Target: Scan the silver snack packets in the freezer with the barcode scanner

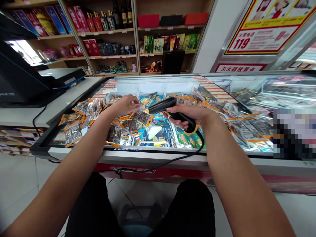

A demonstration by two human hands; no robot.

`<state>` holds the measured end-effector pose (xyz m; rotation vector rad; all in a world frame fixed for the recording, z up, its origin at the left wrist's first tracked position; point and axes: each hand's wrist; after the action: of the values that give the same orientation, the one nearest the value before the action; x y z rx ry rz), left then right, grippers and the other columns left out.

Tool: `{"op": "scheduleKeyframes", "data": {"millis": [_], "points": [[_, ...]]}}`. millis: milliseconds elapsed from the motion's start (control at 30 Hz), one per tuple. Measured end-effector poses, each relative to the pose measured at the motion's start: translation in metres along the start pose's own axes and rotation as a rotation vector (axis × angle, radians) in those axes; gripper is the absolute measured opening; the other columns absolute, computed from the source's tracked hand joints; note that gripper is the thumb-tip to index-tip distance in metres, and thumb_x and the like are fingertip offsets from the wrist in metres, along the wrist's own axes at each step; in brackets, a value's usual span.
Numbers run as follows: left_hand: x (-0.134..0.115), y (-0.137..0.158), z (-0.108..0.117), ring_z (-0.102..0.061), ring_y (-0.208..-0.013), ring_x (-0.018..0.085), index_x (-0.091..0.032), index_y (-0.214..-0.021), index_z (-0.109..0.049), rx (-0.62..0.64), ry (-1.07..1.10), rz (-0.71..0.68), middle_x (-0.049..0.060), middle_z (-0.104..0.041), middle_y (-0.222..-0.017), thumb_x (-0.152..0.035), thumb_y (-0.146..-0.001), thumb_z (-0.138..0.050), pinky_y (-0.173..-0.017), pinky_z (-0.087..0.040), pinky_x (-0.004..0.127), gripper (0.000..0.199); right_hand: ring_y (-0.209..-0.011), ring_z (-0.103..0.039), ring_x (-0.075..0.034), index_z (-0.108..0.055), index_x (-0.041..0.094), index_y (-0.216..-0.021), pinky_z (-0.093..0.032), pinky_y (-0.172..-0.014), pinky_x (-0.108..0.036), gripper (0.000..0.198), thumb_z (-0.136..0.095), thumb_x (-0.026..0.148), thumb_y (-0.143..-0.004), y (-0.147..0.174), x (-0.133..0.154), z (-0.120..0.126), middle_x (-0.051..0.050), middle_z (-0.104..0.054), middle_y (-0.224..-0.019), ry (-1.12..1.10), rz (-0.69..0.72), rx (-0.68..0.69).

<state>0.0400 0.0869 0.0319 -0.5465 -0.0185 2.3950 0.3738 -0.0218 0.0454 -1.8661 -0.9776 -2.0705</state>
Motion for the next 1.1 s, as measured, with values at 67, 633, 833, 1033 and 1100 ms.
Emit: {"op": "scheduleKeyframes", "data": {"millis": [67,633,833,1033,1100], "points": [[-0.004,0.008,0.002,-0.062,-0.137,0.038,-0.023,-0.124,-0.079,0.058,-0.035,-0.092,0.016,-0.073,-0.138,-0.070,-0.094,-0.077,-0.120,-0.049,0.051,0.055,-0.045,-0.037,-0.008,-0.064,0.022,-0.099,-0.032,-0.036,-0.021,0.048,-0.091,0.061,-0.096,-0.001,-0.001,0.000,0.002,-0.056,-0.067,0.047,-0.040,-0.032],[0.006,0.016,-0.003,-0.059,-0.151,0.035,-0.034,-0.145,-0.083,0.230,-0.037,-0.287,0.010,-0.071,-0.160,-0.037,-0.091,-0.076,-0.132,-0.046,0.053,0.055,-0.045,-0.040,-0.009,-0.065,0.022,-0.097,-0.035,-0.036,-0.021,0.044,-0.089,0.058,-0.101,0.001,-0.007,0.006,0.004,-0.053,-0.063,0.098,-0.083,-0.017],[0.003,0.016,-0.004,-0.057,-0.153,0.036,-0.034,-0.148,-0.082,0.229,-0.048,-0.265,0.009,-0.072,-0.158,-0.036,-0.093,-0.076,-0.134,-0.043,0.052,0.056,-0.046,-0.038,-0.009,-0.061,0.024,-0.095,-0.032,-0.036,-0.021,0.043,-0.089,0.056,-0.101,-0.002,-0.005,0.008,0.003,-0.053,-0.065,0.079,-0.029,-0.043],[-0.036,0.007,-0.028,-0.050,-0.158,0.048,-0.029,-0.163,-0.074,0.023,-0.305,-0.072,0.022,-0.054,-0.171,-0.028,-0.107,-0.061,-0.129,-0.045,0.062,0.057,-0.047,-0.026,-0.007,-0.049,0.025,-0.086,-0.036,-0.040,-0.021,0.054,-0.082,0.065,-0.101,-0.009,0.002,0.013,0.006,-0.046,-0.063,-0.061,0.132,-0.092],[-0.049,0.004,-0.037,-0.053,-0.154,0.050,-0.030,-0.165,-0.072,-0.057,-0.376,0.020,0.025,-0.053,-0.169,-0.020,-0.106,-0.057,-0.123,-0.049,0.063,0.062,-0.047,-0.024,-0.007,-0.045,0.027,-0.083,-0.035,-0.040,-0.021,0.059,-0.083,0.069,-0.099,-0.009,0.004,0.014,0.008,-0.040,-0.059,-0.107,0.174,-0.082]]}}
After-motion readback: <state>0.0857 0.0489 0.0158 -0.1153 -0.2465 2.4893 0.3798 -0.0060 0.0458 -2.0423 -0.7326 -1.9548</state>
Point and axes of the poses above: each hand's wrist, its own y-axis away from the middle knuckle, its own z-axis out of the back of the hand, x = y × z
